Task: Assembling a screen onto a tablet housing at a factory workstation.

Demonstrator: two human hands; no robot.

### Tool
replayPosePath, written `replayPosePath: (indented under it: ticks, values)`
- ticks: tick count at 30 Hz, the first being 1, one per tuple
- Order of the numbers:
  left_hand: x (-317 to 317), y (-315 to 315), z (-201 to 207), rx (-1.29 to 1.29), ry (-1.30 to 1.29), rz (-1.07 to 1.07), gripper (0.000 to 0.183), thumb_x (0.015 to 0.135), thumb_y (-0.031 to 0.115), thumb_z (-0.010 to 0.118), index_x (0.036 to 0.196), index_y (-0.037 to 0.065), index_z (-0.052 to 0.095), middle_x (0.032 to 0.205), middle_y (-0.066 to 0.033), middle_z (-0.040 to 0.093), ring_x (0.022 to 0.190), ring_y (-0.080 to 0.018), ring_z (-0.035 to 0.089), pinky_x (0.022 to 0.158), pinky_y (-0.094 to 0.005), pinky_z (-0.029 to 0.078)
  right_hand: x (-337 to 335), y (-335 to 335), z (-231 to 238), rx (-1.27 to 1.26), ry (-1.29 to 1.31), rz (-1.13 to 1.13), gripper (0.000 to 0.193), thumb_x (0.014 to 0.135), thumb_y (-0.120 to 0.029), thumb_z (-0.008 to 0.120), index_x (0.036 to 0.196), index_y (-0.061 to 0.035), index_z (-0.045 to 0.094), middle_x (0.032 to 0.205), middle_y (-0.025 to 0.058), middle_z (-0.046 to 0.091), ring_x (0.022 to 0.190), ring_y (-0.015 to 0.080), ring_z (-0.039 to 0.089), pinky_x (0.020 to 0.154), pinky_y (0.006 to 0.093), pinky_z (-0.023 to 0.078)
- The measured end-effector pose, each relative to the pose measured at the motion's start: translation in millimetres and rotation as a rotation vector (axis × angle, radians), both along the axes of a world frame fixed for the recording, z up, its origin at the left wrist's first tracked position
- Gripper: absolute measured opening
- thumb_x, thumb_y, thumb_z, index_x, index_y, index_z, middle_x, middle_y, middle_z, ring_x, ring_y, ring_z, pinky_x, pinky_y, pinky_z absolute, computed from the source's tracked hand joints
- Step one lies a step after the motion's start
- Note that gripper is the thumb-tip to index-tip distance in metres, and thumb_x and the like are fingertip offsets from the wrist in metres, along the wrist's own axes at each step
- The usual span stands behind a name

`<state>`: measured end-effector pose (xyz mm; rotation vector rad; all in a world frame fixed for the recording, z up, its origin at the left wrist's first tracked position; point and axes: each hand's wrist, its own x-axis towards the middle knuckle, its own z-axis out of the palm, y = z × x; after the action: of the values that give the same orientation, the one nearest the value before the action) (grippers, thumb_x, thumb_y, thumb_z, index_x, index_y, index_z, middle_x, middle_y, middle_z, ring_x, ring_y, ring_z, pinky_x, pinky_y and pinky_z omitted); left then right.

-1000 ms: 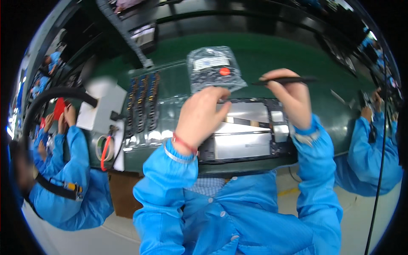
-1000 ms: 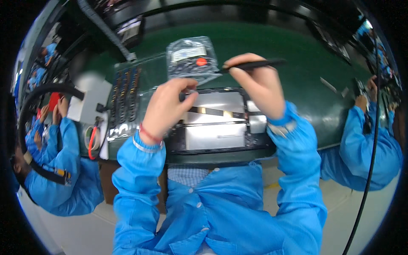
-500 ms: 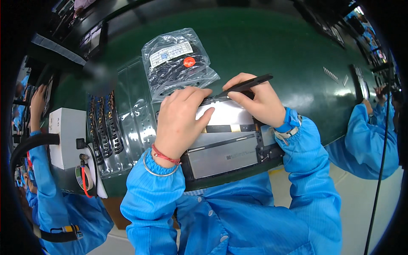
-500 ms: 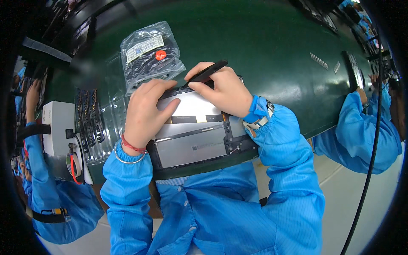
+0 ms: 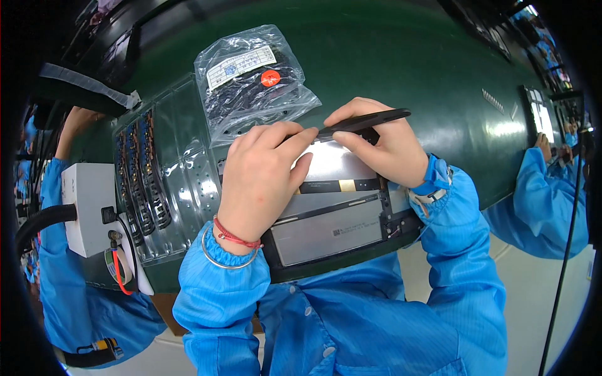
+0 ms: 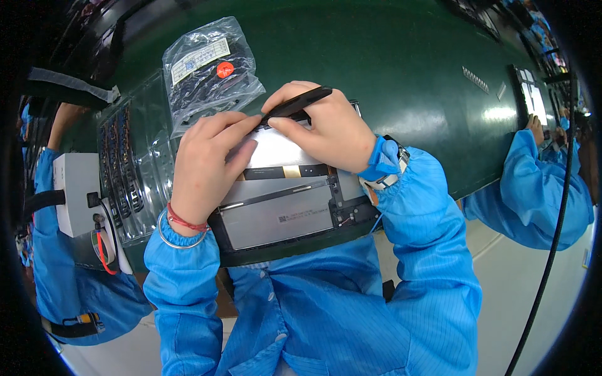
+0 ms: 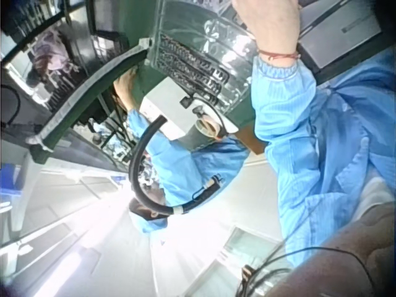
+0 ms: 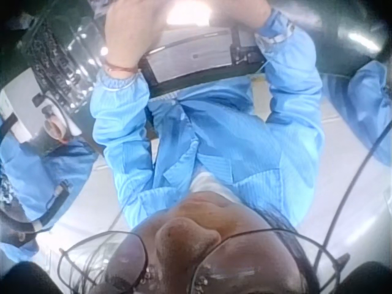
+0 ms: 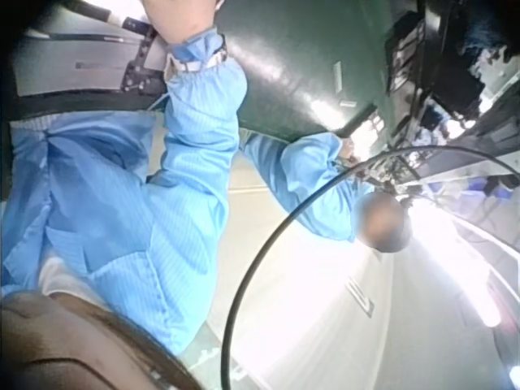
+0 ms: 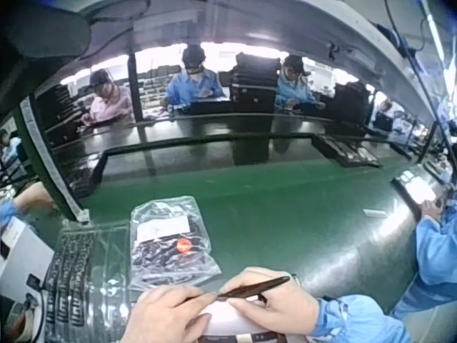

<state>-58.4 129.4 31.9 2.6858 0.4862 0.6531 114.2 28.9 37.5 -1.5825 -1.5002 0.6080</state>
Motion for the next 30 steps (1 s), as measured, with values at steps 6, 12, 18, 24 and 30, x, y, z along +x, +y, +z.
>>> replayPosePath:
  ticks: [6,12,18,24,30]
  values:
    - [-0.4,-0.3,3.6,-0.106,0.010,0.013,0.037,0.073,0.007,0.066,0.108,0.005,0.056,0.097,-0.0086,0.062,0.089,-0.0277,0.057,0.079,-0.0362,0.044,3.6,-3.6,0.4,-0.038,0.128,-0.018,0.018,0.081,-0.005,0.058,0.098,0.0003,0.060,0.090,0.0081,0.057,0.081,0.0148,0.056,0.070,0.0254,0.045]
    - [-1.6,0.3,2.0,-0.163,0.004,0.033,0.044,0.073,0.008,0.067,0.113,0.005,0.050,0.097,-0.0092,0.063,0.091,-0.0278,0.057,0.080,-0.0364,0.043,1.7,-1.8,2.1,-0.029,0.025,0.010,0.018,0.080,-0.006,0.059,0.097,0.0002,0.062,0.088,0.0088,0.058,0.080,0.0159,0.056,0.069,0.0264,0.045]
    - [-2.4,-0.5,0.8,-0.114,-0.044,0.026,0.041,0.073,0.010,0.067,0.111,0.005,0.051,0.090,-0.0066,0.062,0.085,-0.0250,0.058,0.075,-0.0359,0.044,0.8,-4.1,2.0,-0.031,0.050,-0.004,0.019,0.080,-0.006,0.059,0.097,-0.0007,0.063,0.089,0.0091,0.059,0.080,0.0169,0.056,0.068,0.0265,0.045]
    - [-2.3,-0.5,-1.6,-0.113,-0.062,0.010,0.041,0.073,0.010,0.066,0.110,0.005,0.050,0.091,-0.0071,0.062,0.086,-0.0255,0.058,0.074,-0.0368,0.044,1.6,-3.5,0.5,-0.038,0.041,-0.012,0.020,0.080,-0.006,0.060,0.098,-0.0004,0.062,0.089,0.0085,0.059,0.080,0.0152,0.056,0.068,0.0253,0.045]
    - [-3.2,2.2,-3.0,-0.120,-0.089,0.007,0.039,0.073,0.011,0.066,0.108,0.004,0.050,0.090,-0.0091,0.062,0.085,-0.0267,0.059,0.074,-0.0379,0.045,2.5,-0.6,1.9,-0.100,0.175,-0.032,0.019,0.081,-0.005,0.058,0.099,-0.0002,0.062,0.089,0.0064,0.058,0.081,0.0123,0.055,0.069,0.0244,0.045]
